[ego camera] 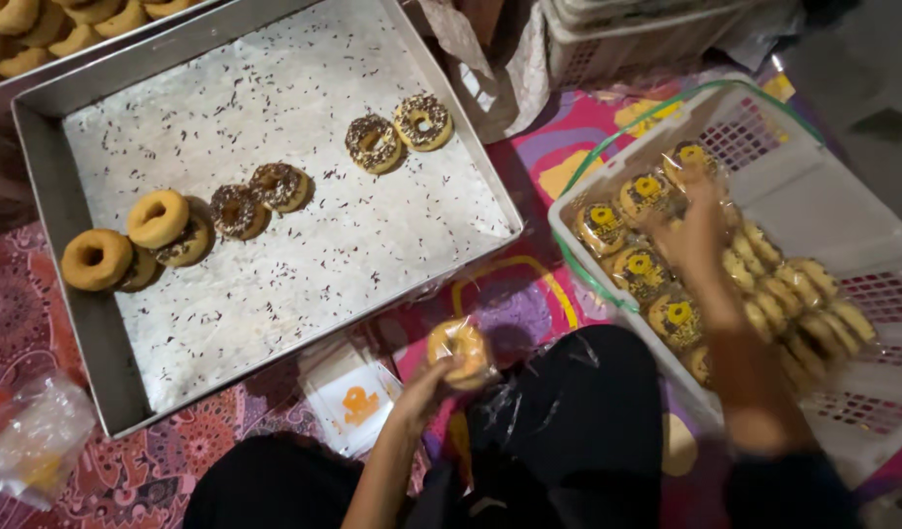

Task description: The person sits on a patterned floor mat and repeatedly picks donuts from a metal tray, places them into small clear plastic bags, and sets the filled bags into a white plastic basket. The donuts include plain and chocolate-sprinkled varieties.

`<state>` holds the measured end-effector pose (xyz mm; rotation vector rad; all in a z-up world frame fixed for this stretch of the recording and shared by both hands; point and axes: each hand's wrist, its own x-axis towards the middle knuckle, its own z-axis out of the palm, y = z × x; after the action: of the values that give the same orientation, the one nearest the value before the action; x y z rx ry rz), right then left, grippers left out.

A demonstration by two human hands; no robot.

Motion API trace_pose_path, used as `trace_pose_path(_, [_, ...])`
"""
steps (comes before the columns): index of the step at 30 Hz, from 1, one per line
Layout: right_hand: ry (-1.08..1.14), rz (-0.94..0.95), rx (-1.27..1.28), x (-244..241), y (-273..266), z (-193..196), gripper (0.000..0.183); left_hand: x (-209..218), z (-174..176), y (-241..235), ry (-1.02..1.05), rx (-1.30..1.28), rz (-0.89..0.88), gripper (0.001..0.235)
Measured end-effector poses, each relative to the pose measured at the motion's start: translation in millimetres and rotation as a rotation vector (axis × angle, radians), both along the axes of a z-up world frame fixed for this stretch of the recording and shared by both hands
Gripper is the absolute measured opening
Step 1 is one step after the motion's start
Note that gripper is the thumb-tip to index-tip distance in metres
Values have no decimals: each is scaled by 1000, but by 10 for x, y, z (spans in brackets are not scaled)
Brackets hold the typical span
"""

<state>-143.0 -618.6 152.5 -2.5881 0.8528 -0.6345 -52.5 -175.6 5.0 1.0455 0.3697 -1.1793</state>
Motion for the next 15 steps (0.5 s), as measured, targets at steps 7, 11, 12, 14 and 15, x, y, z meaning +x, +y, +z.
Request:
trace_pose_path(7, [51, 1337, 789, -766, 1667, 641, 93, -1267, 1035, -433, 459, -905, -261, 77])
trace_pose_path(11, [-156, 976, 797, -944, 1051, 607, 30, -1227, 1471, 121, 201, -920, -264, 99])
trace_pose_path(12, [-614, 317, 1350, -1017, 870, 476, 52, -1147, 1505, 315, 93, -827, -233, 102])
trace_pose_path(14, [-735, 6, 1222, -952, 136, 236, 60, -977, 1490, 706, 37, -718, -99, 97])
trace_pose_path(15, [-654, -177, 1066, -971, -177, 82, 59, -895, 1447, 865, -3, -613, -78, 91])
